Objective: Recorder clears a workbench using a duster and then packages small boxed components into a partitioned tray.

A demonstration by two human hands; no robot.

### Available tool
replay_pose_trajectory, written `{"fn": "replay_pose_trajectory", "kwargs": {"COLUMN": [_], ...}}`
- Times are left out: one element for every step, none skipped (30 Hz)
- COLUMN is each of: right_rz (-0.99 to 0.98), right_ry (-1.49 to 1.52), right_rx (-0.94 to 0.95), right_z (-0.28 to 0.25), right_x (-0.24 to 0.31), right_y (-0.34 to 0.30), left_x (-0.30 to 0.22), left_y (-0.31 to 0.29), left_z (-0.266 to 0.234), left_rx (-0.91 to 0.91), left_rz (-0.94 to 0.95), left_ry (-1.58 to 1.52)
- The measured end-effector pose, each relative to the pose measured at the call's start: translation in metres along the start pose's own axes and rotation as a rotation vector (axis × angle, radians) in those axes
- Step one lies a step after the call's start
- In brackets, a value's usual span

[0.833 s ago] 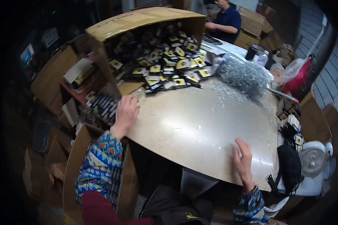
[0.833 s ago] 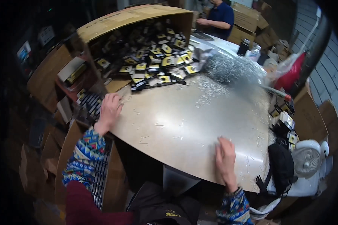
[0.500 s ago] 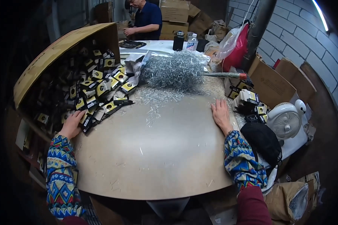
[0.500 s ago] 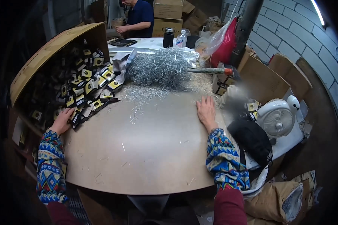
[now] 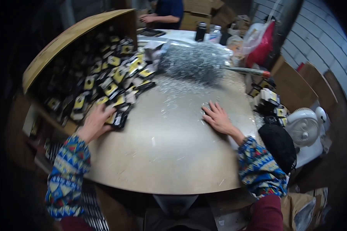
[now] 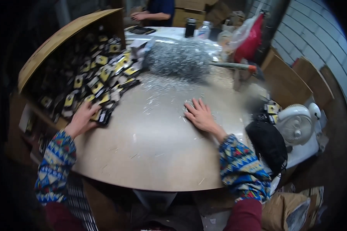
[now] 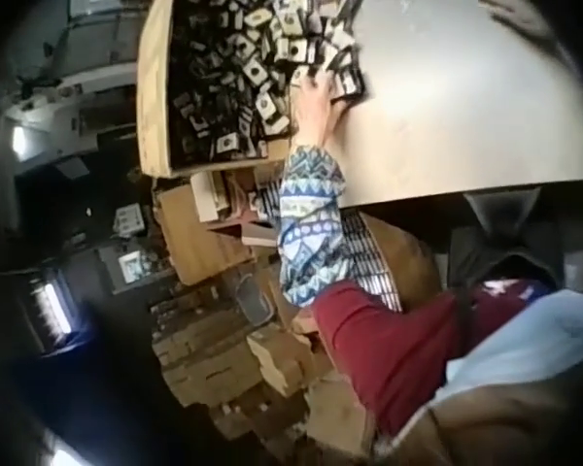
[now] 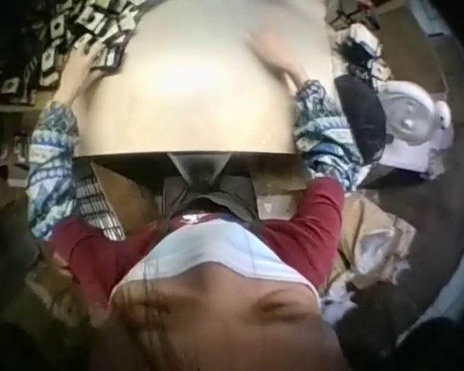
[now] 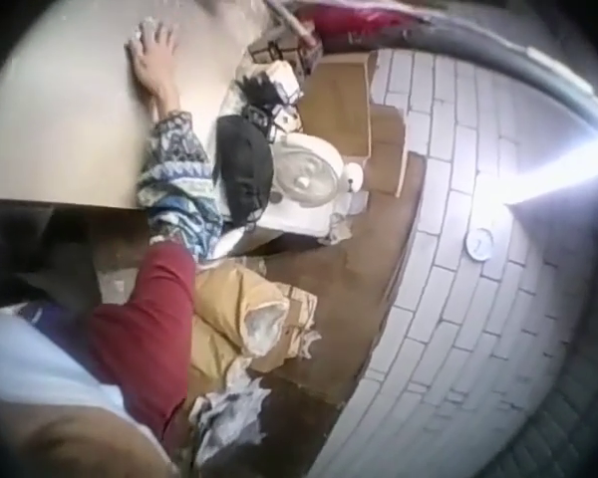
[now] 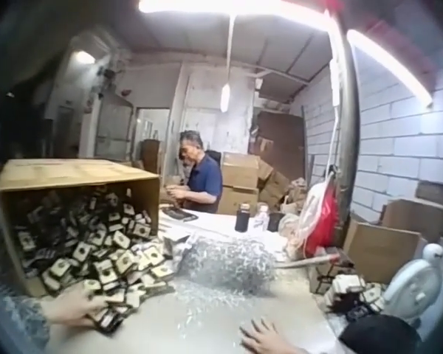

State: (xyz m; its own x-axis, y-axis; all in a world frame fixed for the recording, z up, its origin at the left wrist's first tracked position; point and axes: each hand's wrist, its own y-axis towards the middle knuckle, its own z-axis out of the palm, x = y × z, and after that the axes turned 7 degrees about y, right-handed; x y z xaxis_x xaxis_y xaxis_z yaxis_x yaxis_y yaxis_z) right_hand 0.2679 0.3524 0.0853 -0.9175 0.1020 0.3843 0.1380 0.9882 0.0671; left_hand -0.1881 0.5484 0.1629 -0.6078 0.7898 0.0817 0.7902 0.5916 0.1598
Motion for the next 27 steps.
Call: {"fn": "replay_pose_trajectory", "kwargs": {"right_rz": [-0.05,-0.016,0.025,0.099,0.171,0.164,0.214,0.264,0.214,0.181,0.136,0.111,0.092,0.077,0.032,-0.02,-0.062,-0.051,-0.012,0.019,-0.005,0.001,-0.015,-0.028,-0.098,-0.092,-0.168], "right_ry": [0.115,0.11,0.102,-0.02,-0.142,-0.141,-0.132,-0.116,-0.15,-0.089,-0.02,-0.071,-0.075,-0.078,-0.028,0.027,0.125,0.128,0.445,0.767,0.668,0.673,0.467,0.257,0.158,0.16,0.129], "right_rx": [0.093,0.011,-0.067,-0.124,-0.184,-0.176,-0.219,-0.268,-0.208,-0.205,-0.201,-0.13,-0.122,-0.111,-0.107,-0.101,-0.005,0.002,-0.052,-0.109,-0.169,-0.161,-0.178,-0.191,-0.171,-0.163,-0.176], "right_z": [-0.014,-0.018,-0.018,-0.024,-0.024,-0.02,-0.013,-0.006,0.001,0.004,0.009,0.011,0.016,0.024,0.032,0.038,0.036,0.034,0.031,0.028,0.026,0.031,0.036,0.041,0.048,0.056,0.065], "right_x": [0.01,0.012,0.01,0.012,0.016,0.016,0.015,0.015,0.021,0.031,0.047,0.071,0.085,0.092,0.101,0.107,0.112,0.111,0.104,0.1,0.096,0.098,0.11,0.123,0.139,0.153,0.168], "right_y": [-0.02,-0.037,-0.055,-0.076,-0.091,-0.1,-0.108,-0.113,-0.105,-0.095,-0.082,-0.073,-0.069,-0.068,-0.074,-0.08,-0.087,-0.096,-0.108,-0.117,-0.124,-0.122,-0.117,-0.113,-0.112,-0.114,-0.114], "left_x": [0.008,0.013,0.008,0.003,-0.002,-0.012,-0.024,-0.037,-0.05,-0.065,-0.082,-0.1,-0.117,-0.131,-0.141,-0.149,-0.16,-0.172,-0.185,-0.193,-0.2,-0.206,-0.216,-0.227,-0.237,-0.244,-0.25], "left_y": [-0.006,-0.01,-0.019,-0.03,-0.041,-0.045,-0.053,-0.064,-0.069,-0.074,-0.082,-0.091,-0.095,-0.098,-0.109,-0.124,-0.141,-0.159,-0.175,-0.196,-0.215,-0.231,-0.243,-0.253,-0.264,-0.279,-0.291], "left_z": [0.0,0.0,-0.008,-0.022,-0.029,-0.029,-0.03,-0.036,-0.031,-0.029,-0.031,-0.031,-0.042,-0.035,-0.03,-0.024,-0.025,-0.031,-0.039,-0.036,-0.027,-0.015,-0.005,0.008,0.016,0.027,0.034], "left_rx": [-0.061,-0.014,0.002,-0.065,-0.147,-0.238,-0.174,-0.109,-0.082,-0.068,-0.056,-0.035,0.071,0.078,0.062,0.044,0.017,-0.009,-0.02,-0.056,-0.065,-0.073,-0.138,-0.201,-0.23,-0.209,-0.161], "left_rz": [0.061,0.039,0.008,0.045,0.074,0.124,0.093,0.064,0.069,0.058,-0.046,-0.154,-0.272,-0.246,-0.326,-0.416,-0.529,-0.643,-0.727,-0.736,-0.757,-0.778,-0.854,-0.932,-0.958,-0.955,-0.989], "left_ry": [0.026,0.019,0.062,0.118,0.122,0.112,0.054,0.005,-0.06,-0.156,-0.281,-0.416,-0.587,-0.602,-1.033,-1.46,-1.603,-1.743,-1.805,-1.805,-1.835,-1.863,-1.898,-1.933,-1.984,-1.957,-1.931]}}
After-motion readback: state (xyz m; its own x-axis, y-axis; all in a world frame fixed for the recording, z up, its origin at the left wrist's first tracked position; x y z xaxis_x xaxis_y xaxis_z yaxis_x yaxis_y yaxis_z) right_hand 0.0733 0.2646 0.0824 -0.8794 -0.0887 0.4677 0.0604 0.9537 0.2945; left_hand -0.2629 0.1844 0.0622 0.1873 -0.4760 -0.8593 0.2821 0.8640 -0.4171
